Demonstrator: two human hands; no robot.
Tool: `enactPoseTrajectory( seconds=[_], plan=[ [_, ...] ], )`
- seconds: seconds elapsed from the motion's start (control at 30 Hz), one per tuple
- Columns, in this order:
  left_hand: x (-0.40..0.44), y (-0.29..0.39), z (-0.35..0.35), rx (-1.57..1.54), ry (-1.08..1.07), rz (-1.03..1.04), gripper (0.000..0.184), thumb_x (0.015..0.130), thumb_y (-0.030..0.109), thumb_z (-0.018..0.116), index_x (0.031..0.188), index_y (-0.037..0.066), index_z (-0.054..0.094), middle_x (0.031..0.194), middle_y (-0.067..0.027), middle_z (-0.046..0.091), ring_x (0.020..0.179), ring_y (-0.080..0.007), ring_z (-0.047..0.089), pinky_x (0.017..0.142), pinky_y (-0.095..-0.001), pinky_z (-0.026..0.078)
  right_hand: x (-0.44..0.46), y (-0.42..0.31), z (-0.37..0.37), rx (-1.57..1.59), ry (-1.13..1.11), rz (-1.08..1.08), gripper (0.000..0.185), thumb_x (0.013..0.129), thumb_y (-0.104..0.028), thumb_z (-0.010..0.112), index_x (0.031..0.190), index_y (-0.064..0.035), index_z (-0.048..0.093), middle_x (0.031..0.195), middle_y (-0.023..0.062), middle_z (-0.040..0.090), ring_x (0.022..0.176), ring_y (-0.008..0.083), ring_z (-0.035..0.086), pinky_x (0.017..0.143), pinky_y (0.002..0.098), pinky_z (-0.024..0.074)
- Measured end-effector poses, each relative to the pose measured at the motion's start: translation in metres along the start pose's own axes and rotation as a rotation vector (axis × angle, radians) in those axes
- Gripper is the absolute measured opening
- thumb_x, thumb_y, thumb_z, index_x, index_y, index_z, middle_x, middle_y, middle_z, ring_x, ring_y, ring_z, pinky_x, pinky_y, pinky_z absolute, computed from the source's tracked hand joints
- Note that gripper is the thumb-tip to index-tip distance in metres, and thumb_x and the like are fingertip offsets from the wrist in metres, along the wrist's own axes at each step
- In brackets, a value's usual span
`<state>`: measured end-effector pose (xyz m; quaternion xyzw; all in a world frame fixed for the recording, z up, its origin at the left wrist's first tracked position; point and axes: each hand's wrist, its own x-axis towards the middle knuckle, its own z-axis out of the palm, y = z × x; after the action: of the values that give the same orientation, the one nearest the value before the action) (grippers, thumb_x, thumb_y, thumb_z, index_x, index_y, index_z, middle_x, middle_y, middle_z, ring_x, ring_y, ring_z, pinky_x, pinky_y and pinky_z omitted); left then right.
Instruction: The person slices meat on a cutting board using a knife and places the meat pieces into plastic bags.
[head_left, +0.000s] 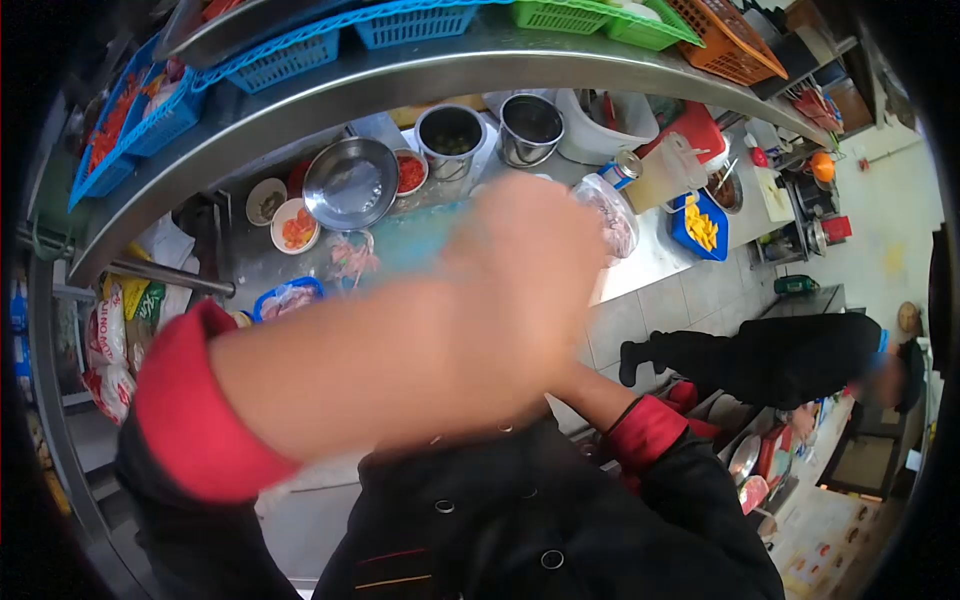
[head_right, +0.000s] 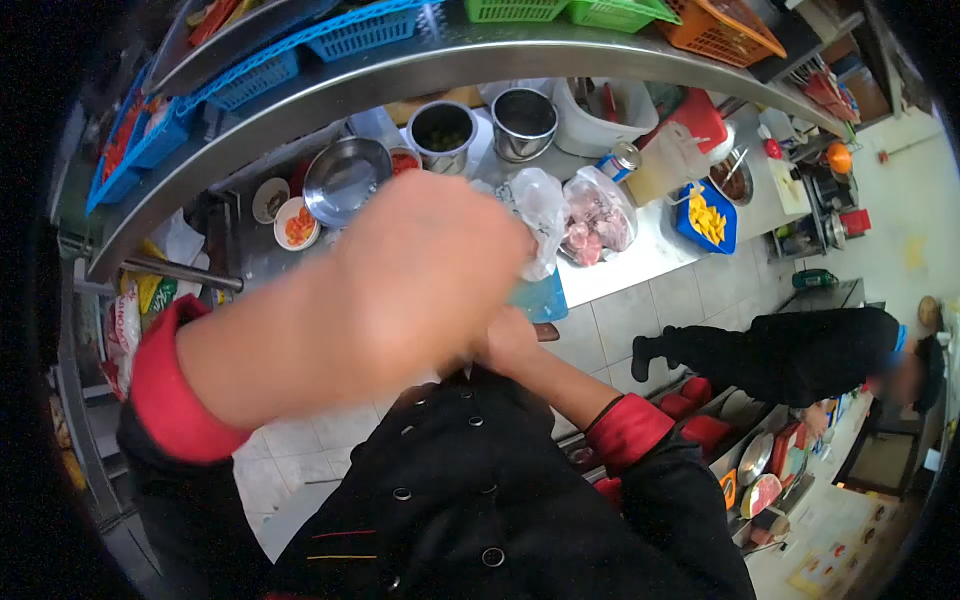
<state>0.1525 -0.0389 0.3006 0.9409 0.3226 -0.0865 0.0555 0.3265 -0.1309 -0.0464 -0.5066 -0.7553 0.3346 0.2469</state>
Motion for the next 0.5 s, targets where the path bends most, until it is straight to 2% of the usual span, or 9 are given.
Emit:
enactPoseTrajectory(
  seconds=[0.03, 0.1, 0.17, 0.23, 0.3, 0.37, 0.43, 0.5],
  plan=[
    [0.007, -0.021, 0.023, -0.010, -0.033, 0.095, 0.042, 0.073, 0.026, 0.082, 0.104, 0.001, 0.069, 0.094, -0.0152, 0.066, 0.096, -0.0346, 0.069, 0.081, -0.0458, 0.056, 0.022, -0.072, -0.043, -0.438, -0.112, -0.100, 0.030, 0.078, -0.010, 0.066, 0.108, -0.0104, 0.058, 0.115, 0.0169, 0.061, 0.082, 0.0425, 0.069, 0.069, 0.0507, 0.0569],
    [0.019, -0.043, 0.081, -0.197, 0.114, -0.005, 0.050, 0.076, 0.034, 0.084, 0.112, 0.006, 0.066, 0.109, -0.0150, 0.065, 0.108, -0.0364, 0.065, 0.090, -0.0475, 0.054, 0.020, -0.082, -0.054, -0.426, -0.138, -0.160, 0.028, 0.076, -0.010, 0.068, 0.100, -0.0084, 0.054, 0.100, 0.0145, 0.057, 0.081, 0.0383, 0.069, 0.069, 0.0497, 0.0561],
    [0.025, -0.056, 0.147, -0.407, 0.161, -0.015, 0.051, 0.077, 0.038, 0.085, 0.115, 0.010, 0.063, 0.116, -0.0115, 0.063, 0.111, -0.0342, 0.065, 0.089, -0.0457, 0.054, 0.016, -0.078, -0.050, -0.403, -0.102, -0.204, 0.028, 0.076, -0.010, 0.068, 0.100, -0.0087, 0.055, 0.099, 0.0139, 0.057, 0.082, 0.0365, 0.069, 0.069, 0.0495, 0.0560],
    [0.033, -0.062, 0.219, -0.621, 0.198, -0.044, 0.052, 0.076, 0.038, 0.084, 0.115, 0.009, 0.065, 0.115, -0.0100, 0.064, 0.108, -0.0357, 0.065, 0.089, -0.0463, 0.053, 0.011, -0.075, -0.044, -0.381, -0.072, -0.240, 0.027, 0.076, -0.009, 0.067, 0.101, -0.0091, 0.055, 0.098, 0.0133, 0.057, 0.084, 0.0348, 0.068, 0.069, 0.0492, 0.0558],
    [0.037, -0.056, 0.259, -0.669, 0.235, -0.099, 0.047, 0.078, 0.038, 0.083, 0.111, 0.009, 0.065, 0.114, -0.0101, 0.064, 0.107, -0.0356, 0.065, 0.088, -0.0463, 0.053, 0.005, -0.076, -0.037, -0.365, -0.126, -0.195, 0.027, 0.076, -0.008, 0.068, 0.100, -0.0088, 0.054, 0.096, 0.0124, 0.056, 0.087, 0.0339, 0.067, 0.069, 0.0483, 0.0558],
    [0.044, -0.058, 0.277, -0.718, 0.282, -0.155, 0.043, 0.080, 0.038, 0.082, 0.107, 0.009, 0.065, 0.113, -0.0102, 0.064, 0.107, -0.0354, 0.065, 0.087, -0.0462, 0.053, 0.003, -0.077, -0.036, -0.318, -0.115, -0.208, 0.026, 0.077, -0.008, 0.068, 0.099, -0.0088, 0.054, 0.095, 0.0119, 0.056, 0.088, 0.0335, 0.066, 0.068, 0.0481, 0.0558],
    [0.047, -0.064, 0.284, -0.811, 0.251, -0.357, 0.035, 0.083, 0.035, 0.079, 0.103, 0.010, 0.066, 0.112, -0.0110, 0.064, 0.106, -0.0348, 0.065, 0.086, -0.0454, 0.053, 0.000, -0.075, -0.031, -0.330, -0.143, -0.200, 0.026, 0.077, -0.007, 0.068, 0.099, -0.0090, 0.054, 0.095, 0.0117, 0.055, 0.086, 0.0335, 0.066, 0.068, 0.0483, 0.0560],
    [0.053, -0.077, 0.287, -0.770, 0.275, -0.393, 0.031, 0.084, 0.031, 0.078, 0.102, 0.009, 0.067, 0.110, -0.0105, 0.065, 0.104, -0.0336, 0.066, 0.085, -0.0455, 0.053, -0.005, -0.072, -0.024, -0.300, -0.181, -0.183, 0.026, 0.077, -0.008, 0.069, 0.099, -0.0097, 0.054, 0.095, 0.0123, 0.055, 0.087, 0.0340, 0.067, 0.068, 0.0490, 0.0558]
  ],
)
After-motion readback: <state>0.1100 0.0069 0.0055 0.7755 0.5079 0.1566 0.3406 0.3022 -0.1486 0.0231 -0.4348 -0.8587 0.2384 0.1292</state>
